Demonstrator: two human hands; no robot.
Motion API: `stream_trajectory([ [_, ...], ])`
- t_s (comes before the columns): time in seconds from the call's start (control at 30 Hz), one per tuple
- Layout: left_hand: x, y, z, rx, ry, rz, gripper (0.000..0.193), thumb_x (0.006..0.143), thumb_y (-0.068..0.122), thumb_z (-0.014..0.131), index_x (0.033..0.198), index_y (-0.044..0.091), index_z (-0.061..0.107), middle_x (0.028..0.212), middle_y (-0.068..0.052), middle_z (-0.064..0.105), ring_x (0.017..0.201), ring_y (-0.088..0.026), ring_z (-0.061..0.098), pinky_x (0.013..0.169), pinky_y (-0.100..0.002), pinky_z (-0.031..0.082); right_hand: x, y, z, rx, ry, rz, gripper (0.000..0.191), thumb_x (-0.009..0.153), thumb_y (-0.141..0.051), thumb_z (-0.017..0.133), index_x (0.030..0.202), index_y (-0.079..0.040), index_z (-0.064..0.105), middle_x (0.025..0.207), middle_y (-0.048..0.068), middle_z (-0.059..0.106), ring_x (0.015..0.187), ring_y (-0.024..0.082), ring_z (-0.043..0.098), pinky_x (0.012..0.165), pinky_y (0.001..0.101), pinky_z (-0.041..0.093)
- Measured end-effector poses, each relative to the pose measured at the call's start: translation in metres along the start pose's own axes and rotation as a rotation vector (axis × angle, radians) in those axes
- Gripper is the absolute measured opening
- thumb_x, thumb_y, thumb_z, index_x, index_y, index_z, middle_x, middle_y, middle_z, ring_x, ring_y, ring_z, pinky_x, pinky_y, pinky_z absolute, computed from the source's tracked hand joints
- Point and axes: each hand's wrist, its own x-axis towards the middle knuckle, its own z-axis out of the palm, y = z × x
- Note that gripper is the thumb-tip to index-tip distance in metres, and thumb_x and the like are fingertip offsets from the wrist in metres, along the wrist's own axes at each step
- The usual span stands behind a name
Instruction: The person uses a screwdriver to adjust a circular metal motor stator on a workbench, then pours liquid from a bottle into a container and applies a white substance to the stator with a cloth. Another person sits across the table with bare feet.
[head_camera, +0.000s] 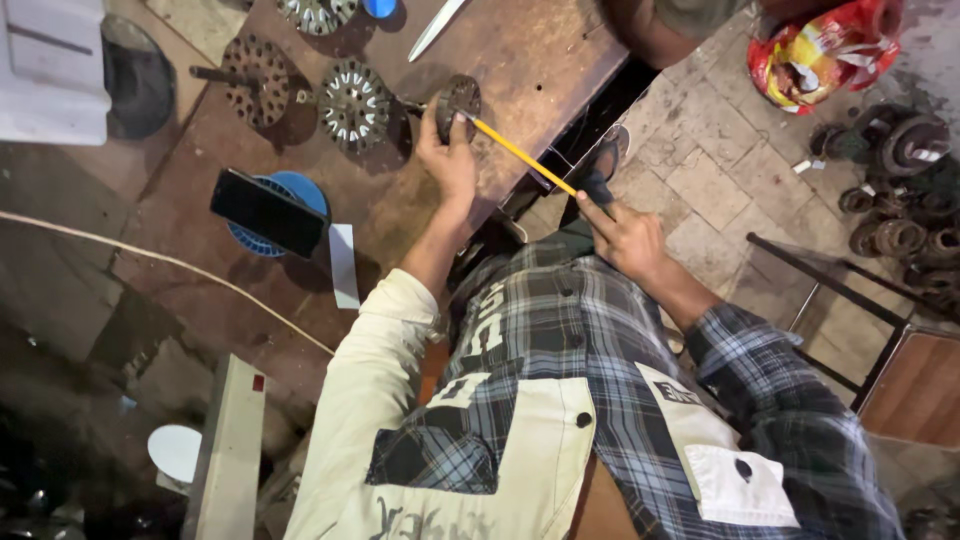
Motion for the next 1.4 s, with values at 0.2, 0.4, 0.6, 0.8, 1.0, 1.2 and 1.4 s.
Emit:
stream_trajectory([
  [0.2,0.006,0.005,-0.001,0.025,-0.048,0.052,0.040,0.095,-0.006,0.068,0.134,-0.005,0.061,0.122,-0.012,0.070,0.112,-0.018,0.066,0.103,-0.031,0.051,0.001,0.022,0.010,0.021,-0.005,-0.080,0.059,0.082,-0.009,0.077,0.140,-0.017,0.069,0.079,0.008,0.056,0.061,0.027,0.056,0.053,0.0407,0.046],
  [0.4,0.014,0.029,-0.008,0.324,-0.112,0.141,0.042,0.095,0.005,0.073,0.135,-0.001,0.061,0.124,-0.012,0.070,0.116,-0.022,0.066,0.105,-0.035,0.051,0.013,0.044,0.018,-0.029,0.099,-0.165,0.045,0.086,-0.011,0.082,0.131,-0.014,0.074,0.071,0.009,0.055,0.056,0.026,0.055,0.051,0.0407,0.046],
  [0.6,0.009,0.034,-0.013,-0.291,0.107,-0.380,0.053,0.091,0.023,0.071,0.137,0.005,0.051,0.117,-0.005,0.061,0.106,-0.017,0.062,0.094,-0.032,0.052,-0.014,0.044,0.015,0.535,0.044,0.181,0.027,0.095,-0.014,0.079,0.121,-0.008,0.073,0.095,0.013,0.075,0.077,0.023,0.072,0.069,0.0326,0.056],
  [0.8,0.055,0.040,-0.003,-0.148,0.073,-0.716,0.027,0.097,0.025,0.068,0.094,-0.002,0.068,0.082,-0.011,0.067,0.071,-0.023,0.063,0.064,-0.039,0.053,0.000,0.086,0.004,0.695,-0.155,0.304,0.027,0.092,-0.012,0.080,0.117,-0.004,0.078,0.095,0.020,0.075,0.076,0.025,0.071,0.070,0.0329,0.055],
  [1.0,0.018,0.056,0.027,0.631,0.113,0.189,0.023,0.098,0.019,0.070,0.110,-0.001,0.067,0.097,-0.018,0.073,0.089,-0.030,0.071,0.079,-0.042,0.055,0.014,0.142,-0.018,0.547,0.064,0.085,0.023,0.094,-0.008,0.078,0.114,0.001,0.074,0.102,0.019,0.075,0.085,0.025,0.075,0.076,0.0326,0.058],
  [1.2,-0.027,0.079,0.027,0.955,0.051,0.610,0.048,0.095,0.020,0.072,0.135,-0.001,0.054,0.138,-0.024,0.061,0.133,-0.042,0.057,0.117,-0.055,0.037,0.044,0.188,-0.011,0.640,-0.121,0.046,0.022,0.092,-0.009,0.079,0.111,0.001,0.075,0.100,0.018,0.076,0.083,0.025,0.075,0.076,0.0320,0.057],
  [1.4,-0.150,0.057,0.067,0.405,0.138,-0.130,0.056,0.099,0.030,0.069,0.140,-0.004,0.050,0.129,-0.023,0.065,0.121,-0.037,0.062,0.104,-0.047,0.049,0.092,0.192,0.000,0.878,-0.400,-0.154,0.025,0.092,-0.013,0.077,0.113,0.000,0.075,0.105,0.016,0.077,0.090,0.023,0.076,0.081,0.0323,0.058],
])
